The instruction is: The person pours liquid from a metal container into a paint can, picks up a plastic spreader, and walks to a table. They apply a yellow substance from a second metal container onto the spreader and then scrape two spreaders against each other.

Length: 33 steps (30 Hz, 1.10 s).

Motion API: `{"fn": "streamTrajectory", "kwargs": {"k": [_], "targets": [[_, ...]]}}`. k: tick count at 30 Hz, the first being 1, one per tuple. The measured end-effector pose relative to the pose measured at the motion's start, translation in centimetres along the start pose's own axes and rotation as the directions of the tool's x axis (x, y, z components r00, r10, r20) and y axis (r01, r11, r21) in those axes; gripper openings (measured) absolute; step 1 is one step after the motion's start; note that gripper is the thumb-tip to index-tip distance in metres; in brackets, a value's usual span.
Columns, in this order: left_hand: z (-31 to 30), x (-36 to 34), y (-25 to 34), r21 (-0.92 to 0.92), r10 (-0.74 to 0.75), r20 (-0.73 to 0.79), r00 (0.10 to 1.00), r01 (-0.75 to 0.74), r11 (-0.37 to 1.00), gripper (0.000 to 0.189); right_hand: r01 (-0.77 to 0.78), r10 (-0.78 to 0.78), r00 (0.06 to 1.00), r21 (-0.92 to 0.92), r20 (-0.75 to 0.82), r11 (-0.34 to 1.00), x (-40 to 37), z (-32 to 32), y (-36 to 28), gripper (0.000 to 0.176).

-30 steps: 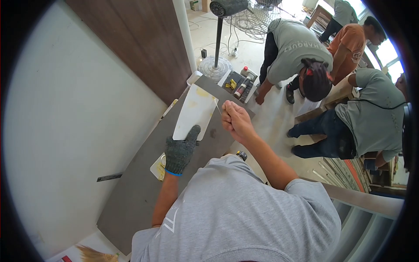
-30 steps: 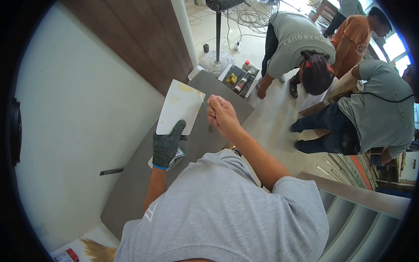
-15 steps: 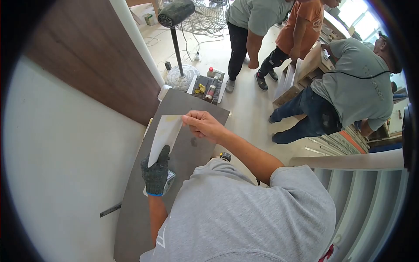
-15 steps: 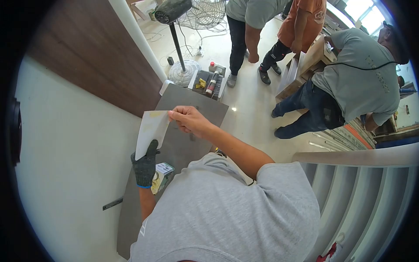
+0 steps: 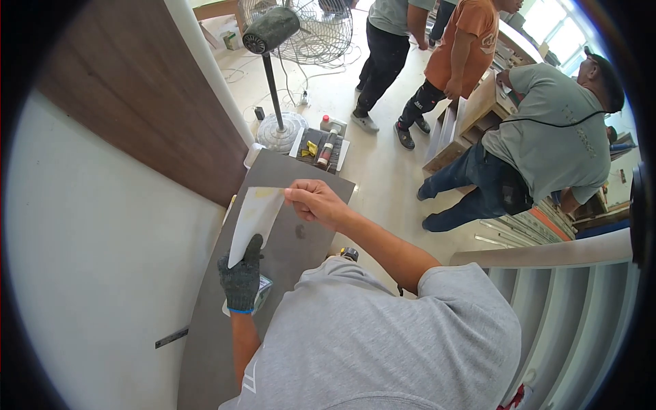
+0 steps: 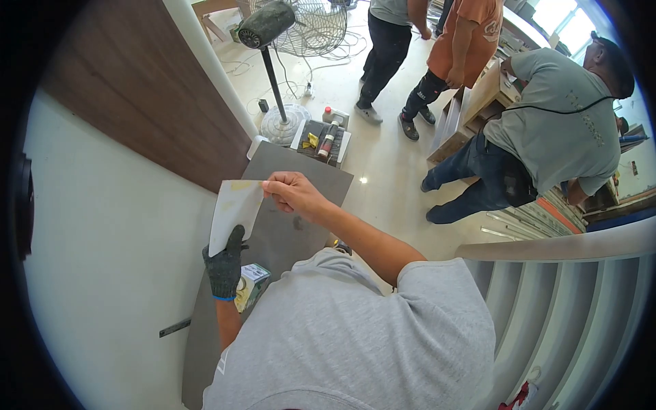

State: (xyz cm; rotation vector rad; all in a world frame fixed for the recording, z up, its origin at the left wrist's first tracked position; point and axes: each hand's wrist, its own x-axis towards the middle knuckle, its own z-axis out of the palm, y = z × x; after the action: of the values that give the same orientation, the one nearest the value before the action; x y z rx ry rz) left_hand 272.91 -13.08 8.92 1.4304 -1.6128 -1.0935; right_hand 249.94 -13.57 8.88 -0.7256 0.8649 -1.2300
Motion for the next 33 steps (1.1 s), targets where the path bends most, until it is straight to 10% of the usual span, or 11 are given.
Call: {"fn": "streamTrajectory", "kwargs": {"k": [7, 10, 15, 21, 28, 33], "targets": [[-0.7, 0.2, -0.8, 0.151, -0.191, -0.069, 0.979, 0.199, 0.968, 0.03, 0.082, -0.08, 0.996, -0.074, 0.028, 0.994, -0.6, -0.2, -1.1, 0.024], [-0.3, -0.1, -0.3, -0.365, -0.171, -0.06, 0.983, 0.138, 0.921, 0.029, 0.126, -0.144, 0.989, -0.292, -0.043, 0.948, -0.7, -0.4, -2.4, 0.026], [-1.7, 0.4, 2.7, -0.518, -0.125, 0.064, 0.99, 0.14, 0.843, 0.038, 0.18, -0.247, 0.959, -0.368, -0.141, 0.912, -0.4, -3.0, -3.9, 0.024], [-1.0, 0.0, 2.2, -0.569, -0.118, 0.119, 0.986, 0.165, 0.806, 0.044, 0.23, -0.345, 0.921, -0.462, -0.181, 0.857, 0.2, -5.0, -3.4, 0.024], [1.2, -0.3, 3.1, -0.501, -0.098, 0.324, 0.941, 0.259, 0.826, 0.052, 0.249, -0.208, 0.967, -0.735, 0.148, 0.631, -0.6, -0.9, -2.7, 0.029], [1.4, -0.4, 3.2, -0.479, -0.093, 0.328, 0.94, 0.251, 0.841, 0.053, 0.127, -0.162, 0.987, -0.606, -0.004, 0.786, -1.6, 0.1, -2.6, 0.029]]}}
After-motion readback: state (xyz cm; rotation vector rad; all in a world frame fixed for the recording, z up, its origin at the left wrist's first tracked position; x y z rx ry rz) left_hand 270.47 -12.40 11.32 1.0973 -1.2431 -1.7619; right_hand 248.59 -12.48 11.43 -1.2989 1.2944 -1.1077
